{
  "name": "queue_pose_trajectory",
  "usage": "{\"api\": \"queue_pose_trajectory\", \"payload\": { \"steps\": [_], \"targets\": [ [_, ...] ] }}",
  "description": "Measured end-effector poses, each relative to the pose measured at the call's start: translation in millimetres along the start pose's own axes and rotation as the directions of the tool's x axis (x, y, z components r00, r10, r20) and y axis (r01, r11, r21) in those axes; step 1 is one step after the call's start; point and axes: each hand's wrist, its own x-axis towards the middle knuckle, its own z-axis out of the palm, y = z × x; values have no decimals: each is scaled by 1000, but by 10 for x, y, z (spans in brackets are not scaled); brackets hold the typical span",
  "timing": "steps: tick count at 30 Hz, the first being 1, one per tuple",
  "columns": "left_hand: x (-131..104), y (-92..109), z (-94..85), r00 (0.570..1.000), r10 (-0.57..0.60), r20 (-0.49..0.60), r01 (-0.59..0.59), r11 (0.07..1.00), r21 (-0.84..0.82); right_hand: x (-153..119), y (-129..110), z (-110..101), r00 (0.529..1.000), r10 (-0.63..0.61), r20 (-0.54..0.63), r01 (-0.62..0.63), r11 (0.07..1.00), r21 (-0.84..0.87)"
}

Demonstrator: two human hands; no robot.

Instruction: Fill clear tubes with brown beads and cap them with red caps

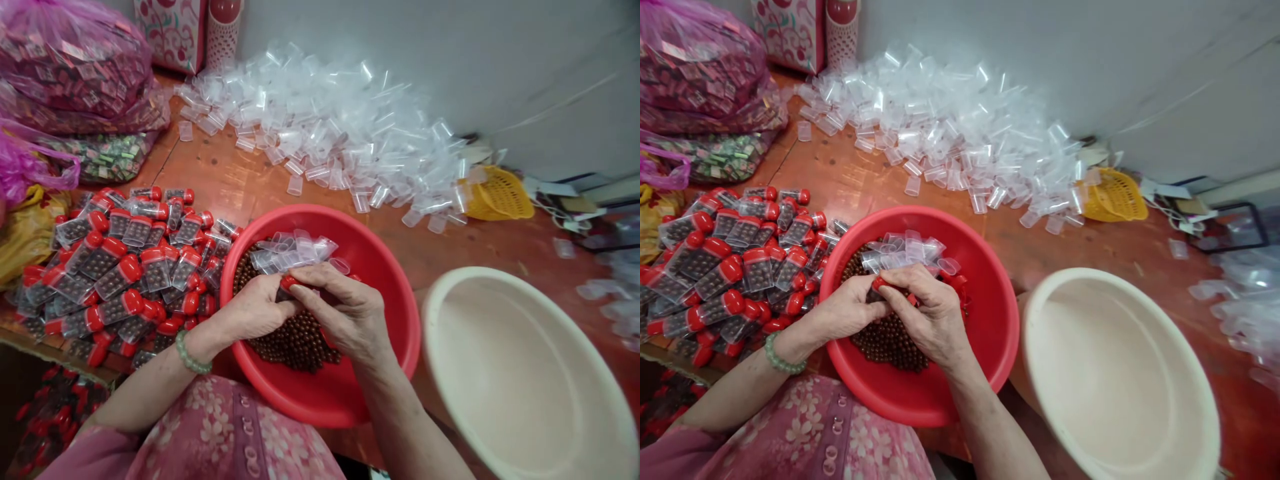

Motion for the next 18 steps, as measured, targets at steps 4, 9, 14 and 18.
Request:
{"api": "queue_pose_trajectory", "payload": {
  "steps": [4, 9, 14, 18],
  "targets": [
    [2, -54, -10, 991, -117, 65, 118, 993, -26, 15, -41, -8, 996, -83, 20, 84, 994, -65],
    [12, -101, -17, 997, 45, 55, -50, 994, 94, -25, -35, 17, 995, -97, 29, 98, 993, -61],
    [-13, -39, -9, 995, -64, 74, 65, 998, -11, -92, -46, 96, 992, 39, -118, -41, 999, -16],
    [-30, 3, -15, 994, -76, 78, 80, 995, -55, -89, -67, 172, 947, 186, -261, -152, 978, 143]
  ]
}}
